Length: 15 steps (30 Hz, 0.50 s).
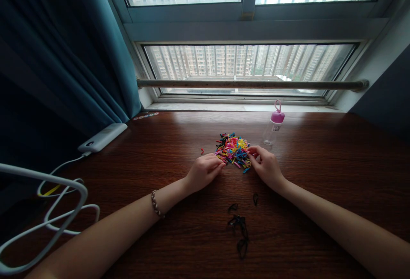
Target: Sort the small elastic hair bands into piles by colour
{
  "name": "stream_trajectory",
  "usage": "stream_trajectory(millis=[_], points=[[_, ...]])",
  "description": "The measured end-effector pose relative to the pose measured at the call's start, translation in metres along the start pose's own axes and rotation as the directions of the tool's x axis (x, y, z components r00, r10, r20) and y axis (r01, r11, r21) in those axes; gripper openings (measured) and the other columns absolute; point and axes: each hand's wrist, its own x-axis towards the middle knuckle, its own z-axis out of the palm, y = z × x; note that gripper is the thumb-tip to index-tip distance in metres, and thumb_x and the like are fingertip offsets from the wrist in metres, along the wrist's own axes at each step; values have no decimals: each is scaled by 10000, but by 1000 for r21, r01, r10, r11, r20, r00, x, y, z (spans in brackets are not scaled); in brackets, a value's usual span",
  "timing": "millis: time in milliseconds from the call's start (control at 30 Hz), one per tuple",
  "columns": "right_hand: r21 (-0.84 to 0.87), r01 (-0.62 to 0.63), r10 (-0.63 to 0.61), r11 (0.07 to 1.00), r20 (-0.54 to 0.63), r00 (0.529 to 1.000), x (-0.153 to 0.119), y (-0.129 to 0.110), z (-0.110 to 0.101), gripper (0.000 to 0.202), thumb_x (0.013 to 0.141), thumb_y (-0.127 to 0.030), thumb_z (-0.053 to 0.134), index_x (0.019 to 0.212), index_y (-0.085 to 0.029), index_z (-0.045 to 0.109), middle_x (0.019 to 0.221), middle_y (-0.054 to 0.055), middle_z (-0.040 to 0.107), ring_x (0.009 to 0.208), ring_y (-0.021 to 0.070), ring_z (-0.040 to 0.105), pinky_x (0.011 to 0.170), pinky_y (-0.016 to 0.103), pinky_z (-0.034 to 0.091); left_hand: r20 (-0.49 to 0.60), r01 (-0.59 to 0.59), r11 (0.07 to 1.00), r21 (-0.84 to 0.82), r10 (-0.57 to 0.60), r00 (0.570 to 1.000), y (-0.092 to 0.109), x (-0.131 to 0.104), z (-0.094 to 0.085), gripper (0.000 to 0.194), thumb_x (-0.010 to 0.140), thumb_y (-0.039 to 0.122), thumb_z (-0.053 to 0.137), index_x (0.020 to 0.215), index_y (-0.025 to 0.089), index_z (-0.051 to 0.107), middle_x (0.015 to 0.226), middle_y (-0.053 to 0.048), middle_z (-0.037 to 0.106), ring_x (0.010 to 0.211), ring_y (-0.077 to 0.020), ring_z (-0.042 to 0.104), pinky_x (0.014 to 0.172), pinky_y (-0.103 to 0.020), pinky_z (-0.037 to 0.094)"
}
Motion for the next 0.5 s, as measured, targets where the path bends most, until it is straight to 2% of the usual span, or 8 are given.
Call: stream_trajectory(millis=[233, 500], points=[[162, 16, -14, 987, -15, 1000, -2, -3, 1, 129, 781, -219, 500, 878, -173, 571, 816, 57, 626, 715, 167, 586, 680, 297, 484, 1, 3, 1000, 5, -3, 1000, 0, 0, 0, 190, 832, 231, 473, 756, 145, 624, 712, -53, 614, 704, -142, 557, 684, -259, 439], [133, 78, -73, 988, -36, 997, -1, -6, -1, 119, 764, -187, 510, 855, -183, 588, 823, 45, 618, 765, 176, 579, 712, 301, 467, -9, -6, 1000, -2, 6, 1000, 0, -1, 0, 192, 834, 236, 470, 766, 148, 626, 723, -58, 626, 711, -145, 562, 697, -271, 449]])
